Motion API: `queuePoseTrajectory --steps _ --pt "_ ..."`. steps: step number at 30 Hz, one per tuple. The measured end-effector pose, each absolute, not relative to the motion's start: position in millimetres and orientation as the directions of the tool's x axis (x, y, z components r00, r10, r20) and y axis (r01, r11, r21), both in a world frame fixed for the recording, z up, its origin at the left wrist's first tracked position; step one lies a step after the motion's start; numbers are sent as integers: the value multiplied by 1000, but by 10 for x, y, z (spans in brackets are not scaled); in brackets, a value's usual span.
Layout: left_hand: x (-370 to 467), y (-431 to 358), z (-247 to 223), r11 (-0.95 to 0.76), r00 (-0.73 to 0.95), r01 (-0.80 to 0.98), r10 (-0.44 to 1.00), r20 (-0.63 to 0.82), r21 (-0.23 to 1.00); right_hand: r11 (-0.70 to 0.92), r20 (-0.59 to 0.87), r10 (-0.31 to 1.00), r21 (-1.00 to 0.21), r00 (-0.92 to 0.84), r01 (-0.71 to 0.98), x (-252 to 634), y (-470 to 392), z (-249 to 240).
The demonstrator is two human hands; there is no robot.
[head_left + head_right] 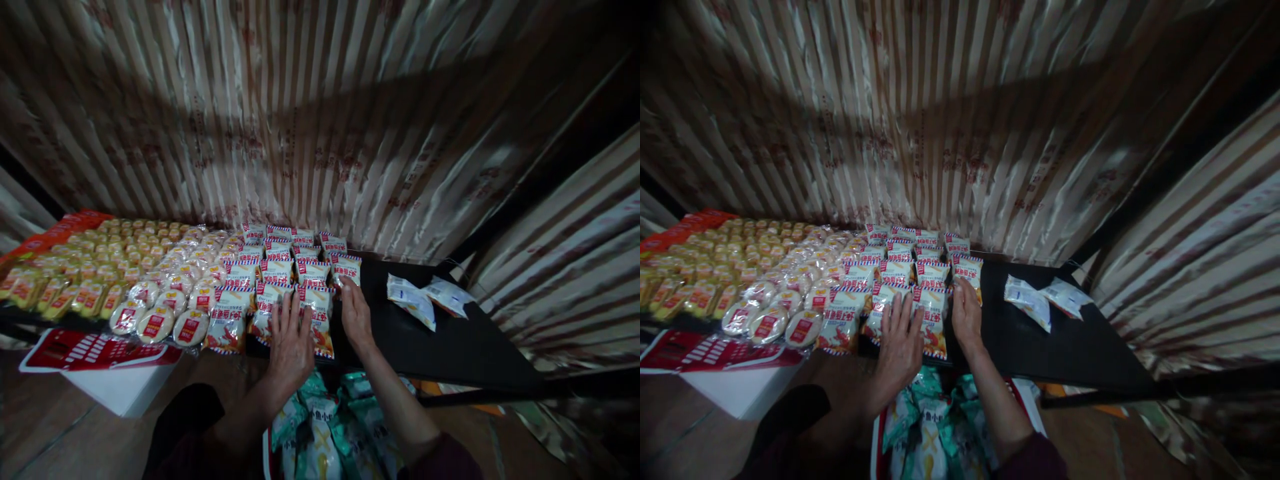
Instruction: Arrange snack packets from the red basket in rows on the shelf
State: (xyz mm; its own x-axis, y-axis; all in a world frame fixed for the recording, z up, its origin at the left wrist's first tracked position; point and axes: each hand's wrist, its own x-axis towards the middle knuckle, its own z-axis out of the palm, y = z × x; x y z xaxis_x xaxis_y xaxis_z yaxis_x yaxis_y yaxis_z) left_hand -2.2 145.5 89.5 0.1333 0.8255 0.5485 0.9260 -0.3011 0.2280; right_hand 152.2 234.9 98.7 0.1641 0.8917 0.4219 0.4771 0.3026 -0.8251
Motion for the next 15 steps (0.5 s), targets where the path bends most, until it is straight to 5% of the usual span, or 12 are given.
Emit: queuePoseTrajectory --steps 8,15 --pt "-285 1202 849 -154 -6 957 836 549 244 359 534 833 -723 147 590 1315 1936 968" --pt "-350 1210 822 -141 -7 960 852 524 242 189 343 923 -799 174 571 1273 1779 677"
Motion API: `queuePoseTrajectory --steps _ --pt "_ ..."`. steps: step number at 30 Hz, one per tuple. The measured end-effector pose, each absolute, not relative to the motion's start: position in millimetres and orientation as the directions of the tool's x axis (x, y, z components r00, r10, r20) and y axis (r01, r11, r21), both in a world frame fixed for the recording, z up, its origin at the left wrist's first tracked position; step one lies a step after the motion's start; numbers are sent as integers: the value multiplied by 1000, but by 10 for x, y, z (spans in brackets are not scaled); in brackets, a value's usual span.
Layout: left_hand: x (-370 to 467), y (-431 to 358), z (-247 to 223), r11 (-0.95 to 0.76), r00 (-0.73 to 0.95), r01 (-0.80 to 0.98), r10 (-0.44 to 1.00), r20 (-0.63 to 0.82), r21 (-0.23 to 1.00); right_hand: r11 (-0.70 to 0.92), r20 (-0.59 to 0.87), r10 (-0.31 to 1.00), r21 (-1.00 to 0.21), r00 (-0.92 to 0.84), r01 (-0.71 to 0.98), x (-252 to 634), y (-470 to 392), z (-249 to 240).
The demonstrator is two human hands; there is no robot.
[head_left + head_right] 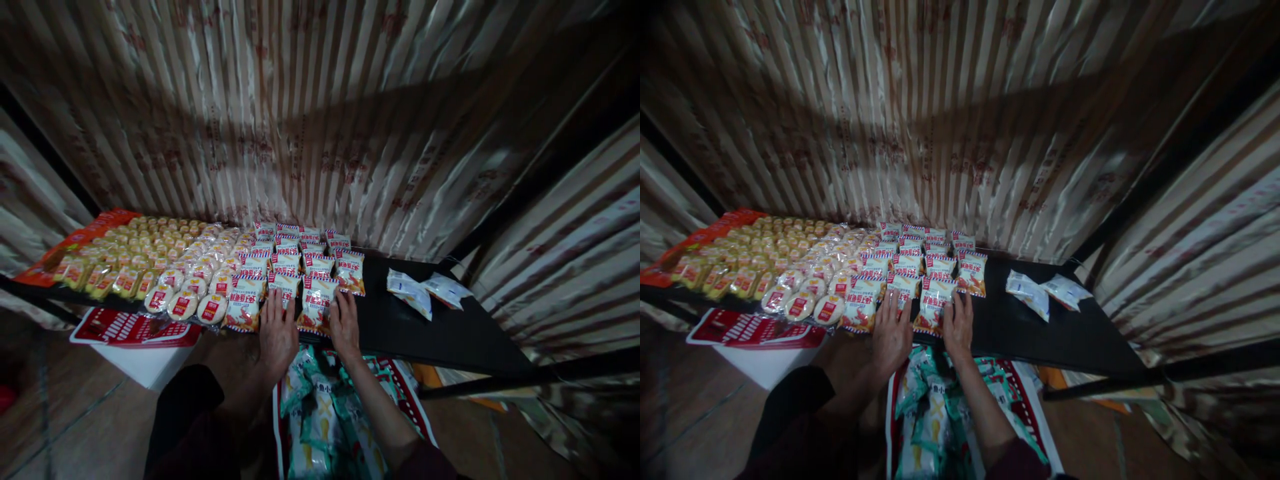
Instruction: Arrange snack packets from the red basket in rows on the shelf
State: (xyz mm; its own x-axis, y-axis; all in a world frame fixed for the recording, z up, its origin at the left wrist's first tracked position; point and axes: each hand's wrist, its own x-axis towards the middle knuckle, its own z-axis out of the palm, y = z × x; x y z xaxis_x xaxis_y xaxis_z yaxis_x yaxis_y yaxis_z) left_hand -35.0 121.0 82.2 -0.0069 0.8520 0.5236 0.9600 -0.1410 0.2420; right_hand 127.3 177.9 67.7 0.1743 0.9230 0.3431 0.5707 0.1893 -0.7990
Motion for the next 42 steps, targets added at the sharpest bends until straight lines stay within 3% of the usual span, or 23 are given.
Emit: queuePoseTrajectory --steps 17,29,38,42 --pt "-351 1294 716 -91 -30 973 862 506 211 199 357 921 -773 154 602 1206 1866 507" --pt "45 1270 704 -243 104 947 854 510 213 181 338 926 -789 168 587 1226 1885 535" --pt "277 1269 773 -311 131 914 835 534 262 179 410 882 -747 231 641 1603 2148 544" --pt "577 1300 862 -402 177 837 841 512 371 78 323 905 -768 279 635 1799 2308 579"
